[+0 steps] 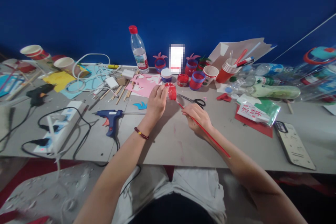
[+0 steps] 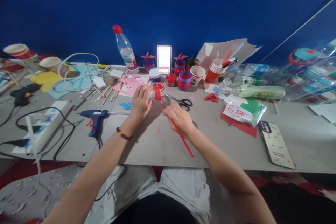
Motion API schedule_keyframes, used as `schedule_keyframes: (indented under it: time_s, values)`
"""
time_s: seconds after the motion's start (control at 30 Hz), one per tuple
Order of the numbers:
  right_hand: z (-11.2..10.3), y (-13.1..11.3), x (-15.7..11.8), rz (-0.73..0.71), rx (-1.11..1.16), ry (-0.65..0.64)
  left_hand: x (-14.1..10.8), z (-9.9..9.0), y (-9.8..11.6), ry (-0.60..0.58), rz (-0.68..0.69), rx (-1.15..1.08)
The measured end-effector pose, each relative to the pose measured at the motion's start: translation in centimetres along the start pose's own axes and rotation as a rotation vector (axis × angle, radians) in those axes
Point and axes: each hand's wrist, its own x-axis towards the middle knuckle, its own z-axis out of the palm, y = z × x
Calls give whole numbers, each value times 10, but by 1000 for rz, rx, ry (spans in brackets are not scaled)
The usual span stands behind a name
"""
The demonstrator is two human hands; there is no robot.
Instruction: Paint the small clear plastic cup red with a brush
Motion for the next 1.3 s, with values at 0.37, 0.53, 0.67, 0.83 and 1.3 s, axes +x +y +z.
schedule_keyframes:
  time_s: [0.37,0.53,0.67,0.83,1.3]
  values:
    - [1,0,0,-4,-44,141,1,5,-2,77,84,106]
    - [-4,5,2,-15,-88,207,0,9,-1,75,174,109]
    - [-8,7,4,3,-113,229,-2,10,2,36,171,75]
    - [-7,7,3,-6,-122,223,0,6,4,-30,92,-12]
    - [-7,7,1,10,-188,337,9,-8,20,61,-642,-966]
